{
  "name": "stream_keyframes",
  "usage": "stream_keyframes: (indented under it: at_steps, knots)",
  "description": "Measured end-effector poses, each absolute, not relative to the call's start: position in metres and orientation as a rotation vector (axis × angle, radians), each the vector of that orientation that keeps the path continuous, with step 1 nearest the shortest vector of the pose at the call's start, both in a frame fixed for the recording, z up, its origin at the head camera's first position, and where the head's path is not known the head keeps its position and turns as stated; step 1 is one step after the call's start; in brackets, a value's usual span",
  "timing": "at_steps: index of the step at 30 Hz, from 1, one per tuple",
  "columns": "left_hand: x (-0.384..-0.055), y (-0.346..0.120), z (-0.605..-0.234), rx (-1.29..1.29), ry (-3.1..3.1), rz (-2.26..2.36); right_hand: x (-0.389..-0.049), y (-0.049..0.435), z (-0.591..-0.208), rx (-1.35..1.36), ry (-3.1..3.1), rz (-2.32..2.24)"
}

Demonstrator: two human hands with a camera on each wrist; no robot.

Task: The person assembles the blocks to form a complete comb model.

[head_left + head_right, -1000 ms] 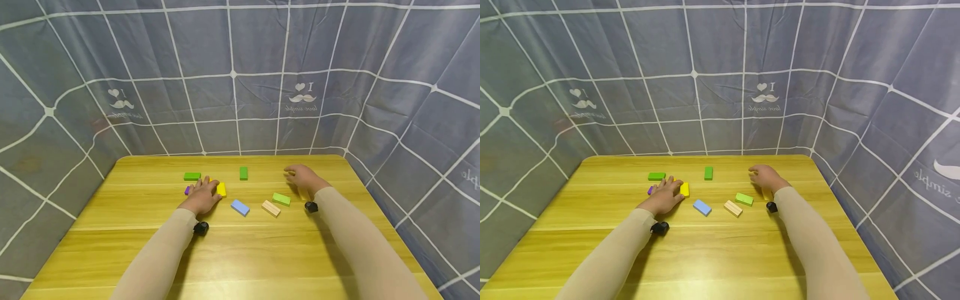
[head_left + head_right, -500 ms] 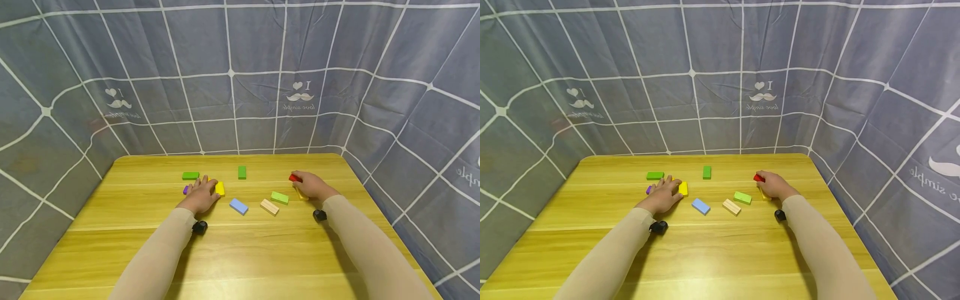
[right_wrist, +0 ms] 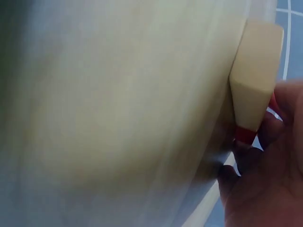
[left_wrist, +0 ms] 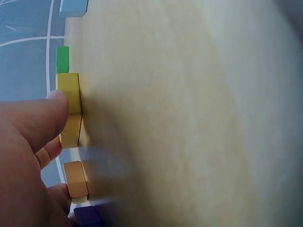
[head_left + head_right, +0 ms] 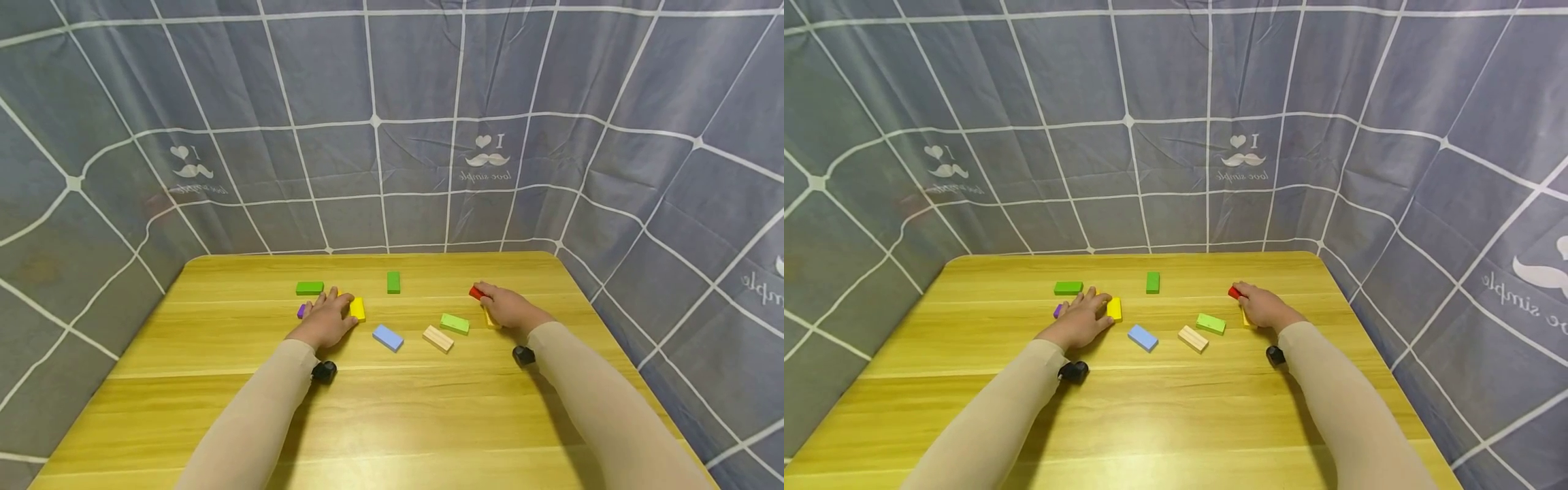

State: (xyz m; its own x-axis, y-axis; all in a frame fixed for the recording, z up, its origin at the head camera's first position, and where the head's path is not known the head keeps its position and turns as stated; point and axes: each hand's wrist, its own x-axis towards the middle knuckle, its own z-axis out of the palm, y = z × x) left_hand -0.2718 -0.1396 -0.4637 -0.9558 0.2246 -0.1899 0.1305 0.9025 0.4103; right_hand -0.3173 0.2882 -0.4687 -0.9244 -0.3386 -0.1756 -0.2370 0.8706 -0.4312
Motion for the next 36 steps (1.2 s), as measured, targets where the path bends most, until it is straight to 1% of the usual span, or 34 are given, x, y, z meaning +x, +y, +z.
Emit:
stream_keyframes:
  at_steps: [9,17,21,26,30,36]
  knots:
    - [-0.271,-0.140,-0.462,0.257,2.838,0.603,-0.323,0.288,-0.465,-0.370,2.812,-0.569]
    - [-0.272,-0.141,-0.465,0.255,2.847,0.597,-0.328,0.283,-0.461,-0.440,2.896,-0.421]
    - [-0.271,-0.141,-0.464,0.276,2.866,0.623,-0.330,0.284,-0.461,-0.411,2.889,-0.455]
    - [-0.265,-0.135,-0.462,0.348,2.952,0.703,-0.330,0.288,-0.460,-0.376,2.806,-0.593]
    - [-0.255,-0.123,-0.460,0.407,3.033,0.693,-0.331,0.293,-0.461,-0.366,2.778,-0.618]
    - [-0.239,-0.102,-0.454,0.473,2.929,0.632,-0.335,0.302,-0.464,-0.364,2.761,-0.663]
